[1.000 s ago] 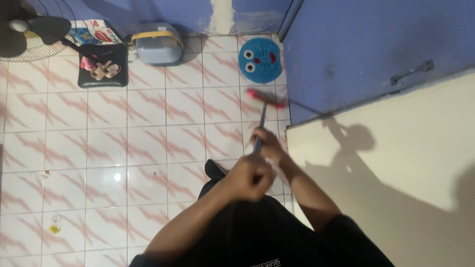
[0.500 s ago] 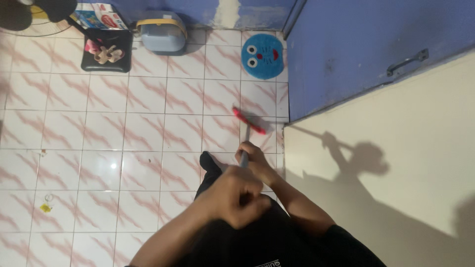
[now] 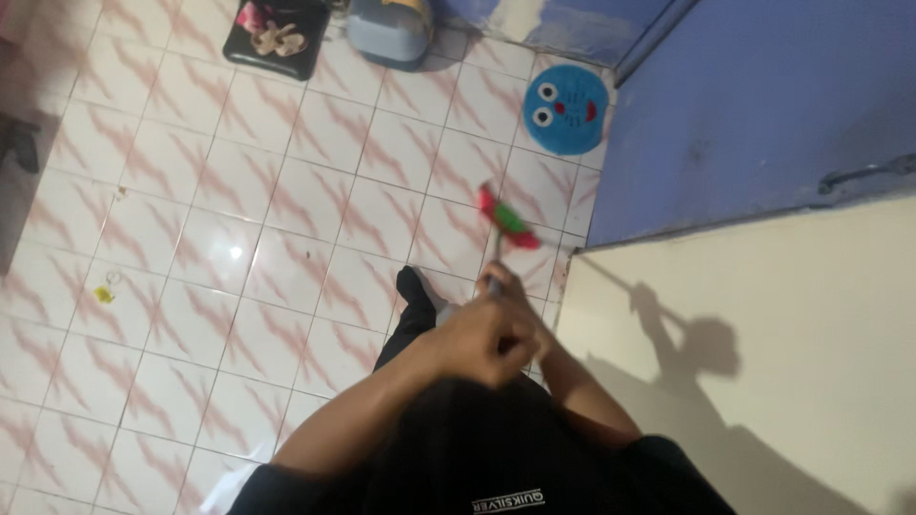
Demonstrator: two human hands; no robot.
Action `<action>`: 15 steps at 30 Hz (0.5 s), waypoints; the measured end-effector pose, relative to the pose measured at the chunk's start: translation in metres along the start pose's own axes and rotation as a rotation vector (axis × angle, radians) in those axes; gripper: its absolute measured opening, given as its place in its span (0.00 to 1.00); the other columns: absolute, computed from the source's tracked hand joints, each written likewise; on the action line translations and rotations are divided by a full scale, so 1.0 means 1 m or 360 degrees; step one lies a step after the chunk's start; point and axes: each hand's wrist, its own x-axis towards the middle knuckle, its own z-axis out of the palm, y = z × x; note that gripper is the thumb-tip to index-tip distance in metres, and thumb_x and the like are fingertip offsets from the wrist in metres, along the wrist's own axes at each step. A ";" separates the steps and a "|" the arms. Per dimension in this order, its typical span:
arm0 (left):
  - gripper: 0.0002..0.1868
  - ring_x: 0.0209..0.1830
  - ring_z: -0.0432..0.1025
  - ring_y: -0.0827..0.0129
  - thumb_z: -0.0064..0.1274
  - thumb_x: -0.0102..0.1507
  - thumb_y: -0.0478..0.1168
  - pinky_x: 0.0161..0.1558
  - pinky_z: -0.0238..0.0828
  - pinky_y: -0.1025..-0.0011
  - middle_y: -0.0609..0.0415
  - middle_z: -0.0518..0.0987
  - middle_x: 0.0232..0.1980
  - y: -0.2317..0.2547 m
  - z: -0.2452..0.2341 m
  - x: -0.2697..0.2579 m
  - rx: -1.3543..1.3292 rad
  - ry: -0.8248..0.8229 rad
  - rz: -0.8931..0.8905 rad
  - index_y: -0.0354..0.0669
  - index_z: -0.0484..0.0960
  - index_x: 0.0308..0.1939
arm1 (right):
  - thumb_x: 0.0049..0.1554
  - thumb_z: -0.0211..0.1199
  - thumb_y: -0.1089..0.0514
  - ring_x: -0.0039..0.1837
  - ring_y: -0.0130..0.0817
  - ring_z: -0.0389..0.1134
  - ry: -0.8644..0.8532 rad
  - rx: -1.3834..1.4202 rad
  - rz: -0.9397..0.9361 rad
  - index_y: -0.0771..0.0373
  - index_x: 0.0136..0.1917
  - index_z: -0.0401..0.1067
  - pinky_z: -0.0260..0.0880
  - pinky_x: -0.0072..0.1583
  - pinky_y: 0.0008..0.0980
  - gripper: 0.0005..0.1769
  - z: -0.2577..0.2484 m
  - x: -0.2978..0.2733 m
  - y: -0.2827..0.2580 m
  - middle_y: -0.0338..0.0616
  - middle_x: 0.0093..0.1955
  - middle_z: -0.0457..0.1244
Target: The person sweeps the tiled floor using a broom, moving the broom head across the surface to gather debris.
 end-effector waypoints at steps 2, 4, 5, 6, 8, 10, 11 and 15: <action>0.10 0.21 0.69 0.59 0.54 0.58 0.36 0.31 0.63 0.62 0.52 0.72 0.20 0.034 -0.011 -0.012 -0.0081 0.0004 0.0191 0.40 0.75 0.22 | 0.52 0.63 0.62 0.39 0.31 0.64 -0.0035 0.0083 0.0002 0.61 0.41 0.68 0.65 0.42 0.33 0.05 0.013 0.001 -0.031 0.42 0.38 0.62; 0.11 0.21 0.69 0.58 0.54 0.59 0.36 0.29 0.62 0.62 0.52 0.72 0.20 0.061 -0.019 -0.021 -0.0065 0.0013 0.0169 0.41 0.74 0.21 | 0.51 0.62 0.63 0.38 0.30 0.64 -0.0045 0.0091 -0.0045 0.61 0.40 0.68 0.65 0.42 0.32 0.04 0.015 0.001 -0.058 0.41 0.37 0.61; 0.13 0.21 0.69 0.57 0.54 0.60 0.36 0.28 0.62 0.61 0.52 0.72 0.20 0.066 -0.021 -0.025 -0.0060 -0.0003 0.0149 0.42 0.74 0.20 | 0.51 0.62 0.63 0.38 0.30 0.64 -0.0042 0.0074 -0.0081 0.61 0.39 0.67 0.65 0.41 0.31 0.04 0.013 -0.001 -0.067 0.41 0.37 0.61; 0.13 0.21 0.69 0.57 0.54 0.60 0.36 0.28 0.62 0.61 0.52 0.72 0.20 0.068 -0.022 -0.027 -0.0051 0.0020 0.0141 0.42 0.74 0.20 | 0.51 0.62 0.64 0.38 0.29 0.64 -0.0032 0.0029 -0.0140 0.61 0.38 0.67 0.65 0.41 0.31 0.04 0.008 -0.002 -0.075 0.40 0.36 0.61; 0.14 0.23 0.70 0.55 0.55 0.60 0.36 0.29 0.63 0.60 0.53 0.72 0.20 0.060 -0.020 -0.035 -0.0007 0.0139 0.0269 0.43 0.73 0.19 | 0.51 0.61 0.64 0.38 0.29 0.65 -0.0021 -0.0051 -0.0231 0.61 0.38 0.67 0.65 0.42 0.31 0.03 0.001 0.007 -0.080 0.40 0.35 0.61; 0.11 0.22 0.69 0.54 0.54 0.57 0.34 0.29 0.62 0.60 0.50 0.71 0.21 0.027 -0.013 -0.030 0.0097 0.0290 0.0256 0.42 0.73 0.19 | 0.54 0.60 0.61 0.36 0.29 0.66 -0.0112 0.0111 0.0156 0.59 0.39 0.68 0.67 0.40 0.31 0.03 -0.001 0.041 -0.067 0.39 0.34 0.63; 0.13 0.21 0.68 0.55 0.54 0.57 0.34 0.28 0.62 0.60 0.50 0.70 0.21 0.006 -0.009 -0.025 0.0082 0.0344 0.0187 0.40 0.70 0.18 | 0.57 0.57 0.60 0.36 0.29 0.64 -0.0174 0.0095 0.0161 0.58 0.41 0.68 0.65 0.41 0.32 0.03 -0.003 0.058 -0.054 0.40 0.34 0.63; 0.14 0.16 0.66 0.58 0.53 0.56 0.34 0.24 0.62 0.61 0.49 0.71 0.19 -0.049 -0.005 -0.025 0.0036 0.0398 -0.0088 0.38 0.70 0.16 | 0.53 0.61 0.61 0.40 0.31 0.65 -0.0167 -0.0222 -0.0367 0.62 0.40 0.69 0.65 0.43 0.33 0.04 0.023 0.104 -0.002 0.41 0.37 0.63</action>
